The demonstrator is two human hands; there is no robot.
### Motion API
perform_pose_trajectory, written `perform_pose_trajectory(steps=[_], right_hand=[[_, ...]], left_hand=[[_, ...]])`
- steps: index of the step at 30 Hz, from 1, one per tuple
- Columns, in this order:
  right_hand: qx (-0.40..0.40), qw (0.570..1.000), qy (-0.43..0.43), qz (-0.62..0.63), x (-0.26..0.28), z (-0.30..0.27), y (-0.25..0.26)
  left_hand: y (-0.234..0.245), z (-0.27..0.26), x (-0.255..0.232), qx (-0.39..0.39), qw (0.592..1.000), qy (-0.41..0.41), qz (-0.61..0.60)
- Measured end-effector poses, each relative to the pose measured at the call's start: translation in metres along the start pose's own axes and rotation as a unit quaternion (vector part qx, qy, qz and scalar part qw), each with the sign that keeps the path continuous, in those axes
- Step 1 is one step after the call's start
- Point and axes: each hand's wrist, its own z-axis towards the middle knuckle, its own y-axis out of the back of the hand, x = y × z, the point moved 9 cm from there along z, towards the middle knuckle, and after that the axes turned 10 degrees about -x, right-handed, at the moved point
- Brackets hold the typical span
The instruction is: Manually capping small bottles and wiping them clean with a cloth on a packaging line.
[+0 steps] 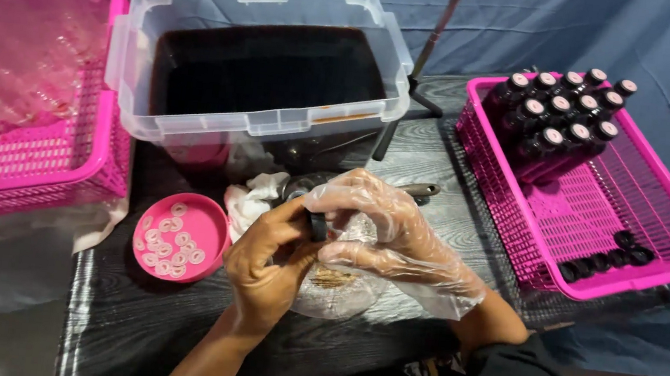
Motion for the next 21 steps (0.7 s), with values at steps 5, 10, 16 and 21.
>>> perform_pose_trajectory(steps=[5,10,16,21], right_hand=[[-0.056,0.985,-0.102,0.128,-0.017,0.012,-0.014],[-0.084,0.980,-0.091,0.157,-0.033,0.019,-0.007],[0.000,1.000,-0.003,-0.030,-0.029,0.032,-0.012],[0.115,0.983,-0.117,-0.086,-0.068,0.017,-0.033]], left_hand=[[0.016,0.009,-0.001,-0.087,0.989,-0.079,0.092],[0.024,0.010,0.018,-0.051,0.992,-0.074,0.084],[0.011,-0.018,0.095,0.062,0.990,0.105,0.066],[0.004,-0.039,0.128,0.083,0.967,0.196,0.142]])
